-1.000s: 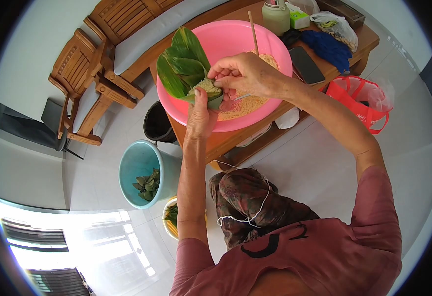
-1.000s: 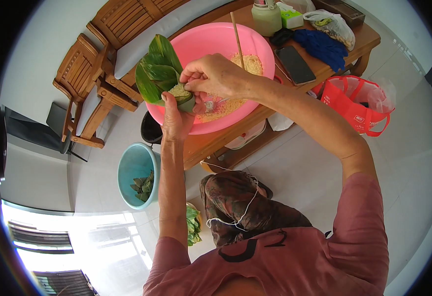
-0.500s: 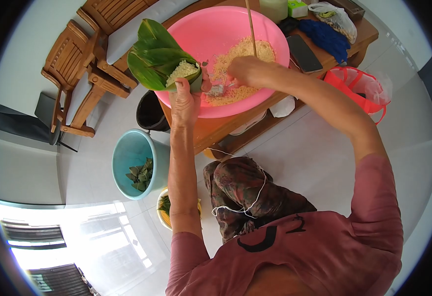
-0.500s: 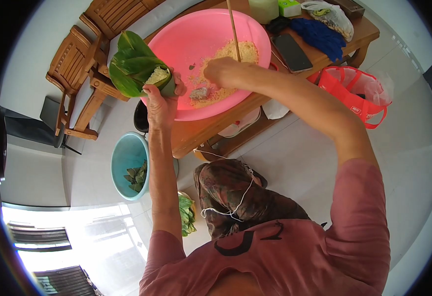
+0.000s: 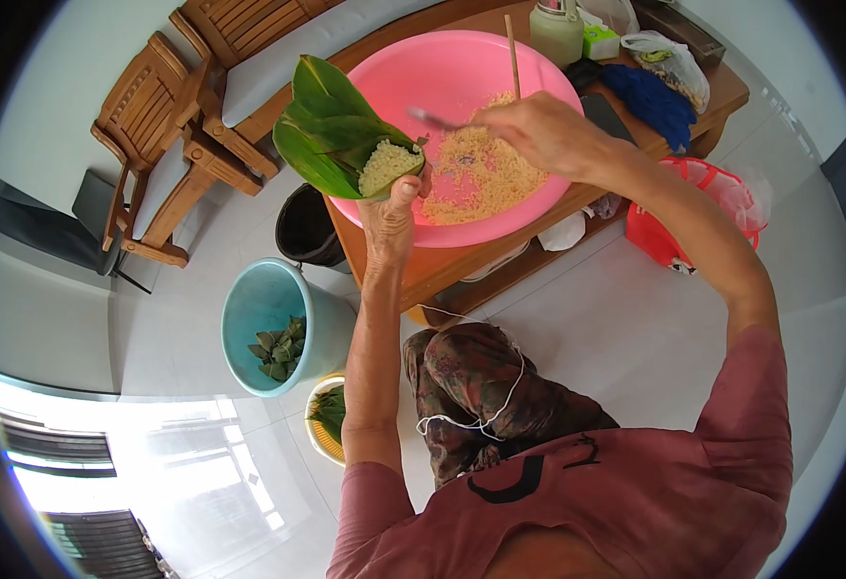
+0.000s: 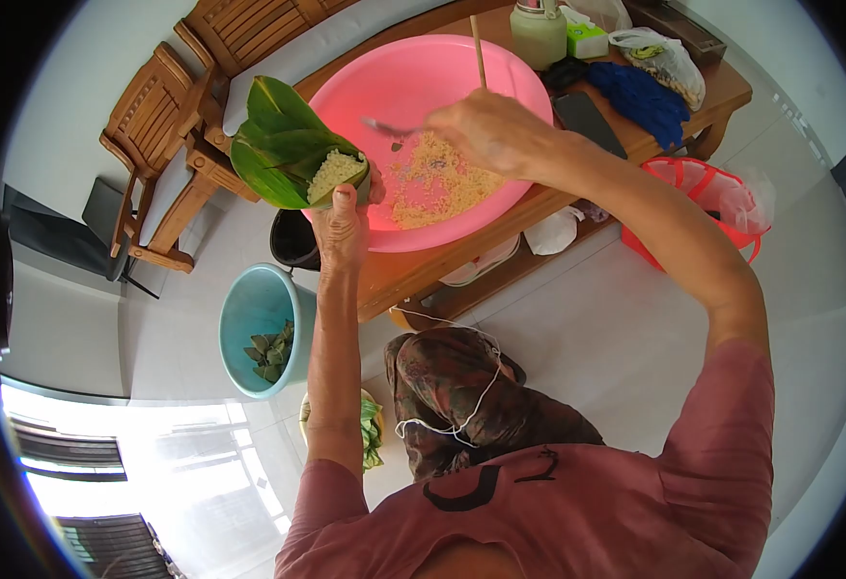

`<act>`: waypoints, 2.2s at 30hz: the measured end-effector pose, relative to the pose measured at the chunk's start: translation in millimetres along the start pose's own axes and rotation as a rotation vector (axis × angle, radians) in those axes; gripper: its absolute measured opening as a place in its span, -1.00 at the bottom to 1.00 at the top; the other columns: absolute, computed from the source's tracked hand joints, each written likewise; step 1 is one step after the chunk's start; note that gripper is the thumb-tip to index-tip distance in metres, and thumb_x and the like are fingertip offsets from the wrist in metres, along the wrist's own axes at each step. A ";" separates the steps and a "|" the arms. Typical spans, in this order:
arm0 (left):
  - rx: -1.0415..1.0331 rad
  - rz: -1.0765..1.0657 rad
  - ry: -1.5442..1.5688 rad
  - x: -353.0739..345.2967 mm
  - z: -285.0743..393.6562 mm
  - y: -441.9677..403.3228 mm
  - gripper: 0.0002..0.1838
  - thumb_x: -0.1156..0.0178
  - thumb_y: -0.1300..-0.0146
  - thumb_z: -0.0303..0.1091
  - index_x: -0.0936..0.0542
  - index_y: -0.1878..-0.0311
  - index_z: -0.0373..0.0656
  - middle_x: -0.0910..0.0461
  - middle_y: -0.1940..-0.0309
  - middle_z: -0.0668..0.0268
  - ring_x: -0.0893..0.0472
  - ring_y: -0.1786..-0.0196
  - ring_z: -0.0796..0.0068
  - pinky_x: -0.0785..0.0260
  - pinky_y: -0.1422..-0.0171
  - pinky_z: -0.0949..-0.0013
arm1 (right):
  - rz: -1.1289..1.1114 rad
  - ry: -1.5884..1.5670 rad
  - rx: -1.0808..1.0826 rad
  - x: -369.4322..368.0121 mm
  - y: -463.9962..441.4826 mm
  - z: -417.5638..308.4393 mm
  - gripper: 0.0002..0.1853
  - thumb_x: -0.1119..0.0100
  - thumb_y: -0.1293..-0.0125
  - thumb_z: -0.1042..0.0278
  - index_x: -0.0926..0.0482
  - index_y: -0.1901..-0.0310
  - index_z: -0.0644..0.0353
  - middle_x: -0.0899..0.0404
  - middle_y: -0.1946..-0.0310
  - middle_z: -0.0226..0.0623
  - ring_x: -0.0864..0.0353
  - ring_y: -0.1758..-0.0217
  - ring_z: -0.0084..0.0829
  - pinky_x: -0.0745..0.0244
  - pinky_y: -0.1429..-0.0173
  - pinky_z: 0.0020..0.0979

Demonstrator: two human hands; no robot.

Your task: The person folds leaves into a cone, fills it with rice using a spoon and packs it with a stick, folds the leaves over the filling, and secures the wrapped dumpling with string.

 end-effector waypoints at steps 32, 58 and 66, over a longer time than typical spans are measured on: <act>0.129 -0.098 0.232 4.6 -16.0 -2.3 -0.28 -0.31 0.09 0.21 -0.36 0.09 -0.23 -0.46 0.43 0.28 -0.39 0.47 0.55 -0.24 0.45 0.49 | 0.280 0.421 0.262 25.6 1.4 -47.6 -0.70 -0.05 -0.05 0.48 -0.54 0.13 0.12 -0.46 0.55 -0.27 -0.55 0.41 -0.31 -0.46 0.41 -0.32; 0.271 -0.184 0.196 -22.0 -12.8 8.9 -0.38 -0.09 -0.14 0.22 -0.38 0.02 -0.18 -0.44 0.30 0.31 -0.41 0.31 0.57 -0.24 0.37 0.48 | -0.152 -0.556 0.062 -17.0 -26.3 -45.2 -0.76 -0.04 -0.30 0.36 -0.51 0.20 0.42 -0.55 0.50 -0.22 -0.57 0.47 -0.53 -0.48 0.33 -0.53; 0.288 -0.119 0.199 -33.5 -4.2 1.9 -0.75 -0.18 -0.15 -0.32 -0.43 0.13 -0.15 -0.46 0.40 0.36 -0.43 0.43 0.57 -0.20 0.49 0.49 | -0.279 -0.325 -0.039 -4.9 -40.8 -56.5 -0.70 0.03 -0.30 0.32 -0.53 0.31 0.46 -0.55 0.55 -0.21 -0.63 0.49 -0.44 -0.54 0.37 -0.44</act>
Point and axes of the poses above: each hand's wrist, its own y-axis away from the middle knuckle, its own x-axis out of the back of the hand, z = x × y, the point moved 8 cm from there along -y, towards the middle knuckle
